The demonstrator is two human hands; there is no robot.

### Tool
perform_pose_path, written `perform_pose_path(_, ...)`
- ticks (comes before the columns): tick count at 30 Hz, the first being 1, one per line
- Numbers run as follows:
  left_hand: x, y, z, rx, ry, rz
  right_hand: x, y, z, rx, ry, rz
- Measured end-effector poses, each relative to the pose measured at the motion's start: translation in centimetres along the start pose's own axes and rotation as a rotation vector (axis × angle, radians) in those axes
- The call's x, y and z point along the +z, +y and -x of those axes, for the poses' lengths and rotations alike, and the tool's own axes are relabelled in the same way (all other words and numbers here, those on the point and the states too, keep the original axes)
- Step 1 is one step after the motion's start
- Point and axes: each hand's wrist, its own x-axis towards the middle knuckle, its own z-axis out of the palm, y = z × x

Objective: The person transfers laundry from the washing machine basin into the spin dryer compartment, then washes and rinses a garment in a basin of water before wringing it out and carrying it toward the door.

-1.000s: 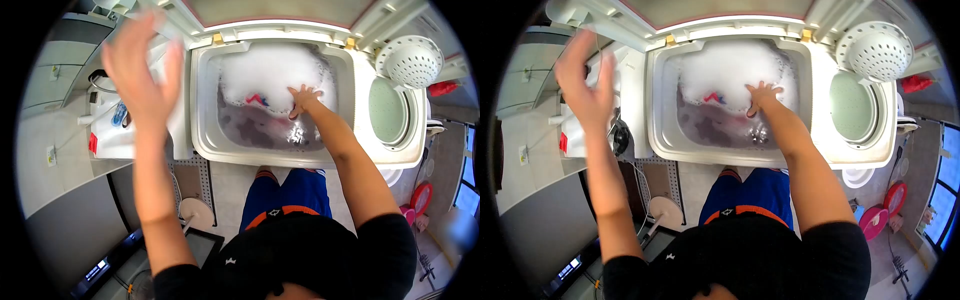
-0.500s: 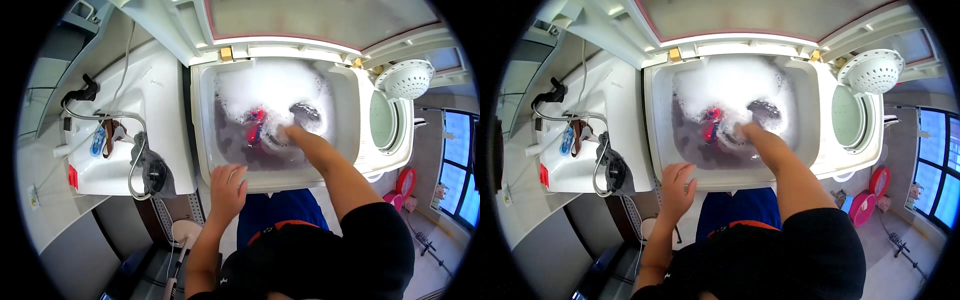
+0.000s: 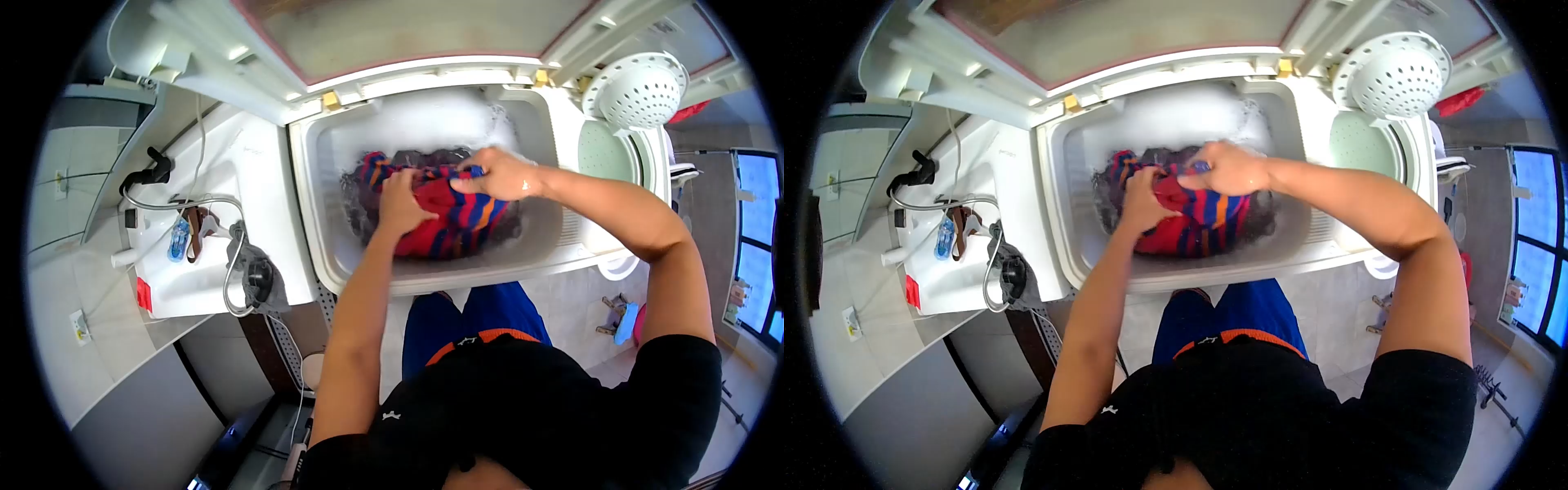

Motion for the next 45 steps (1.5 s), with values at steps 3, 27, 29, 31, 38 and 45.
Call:
perform_pose_path(3, 0.3, 0.1, 1.1, -0.079, 0.274, 0.200, -1.8, -0.9, 1.9, -0.001, 0.150, 0.019)
perform_pose_path(27, -14.7, 33.9, 0.3, 0.365, 0.459, 1.219, -12.9, -0.9, 14.6, -0.672, 1.169, -0.253)
perform_pose_path(29, -14.6, 37.9, -0.9, 0.509, 0.442, 1.143, -15.2, -0.5, 17.4, -0.564, 1.372, -0.060)
perform_pose_path(31, -13.8, 41.4, -2.8, 0.566, 0.428, 1.204, -17.2, 1.1, 19.3, -0.530, 1.533, -0.339)
perform_pose_path(38, 4.8, 48.6, -7.7, 0.801, 0.152, 0.294, -15.0, 17.2, 23.7, -0.580, 1.363, -1.176)
perform_pose_path(45, 21.7, 41.2, -9.1, 0.540, -0.497, -0.110, -4.0, 32.1, 23.6, 0.009, 0.766, -1.791)
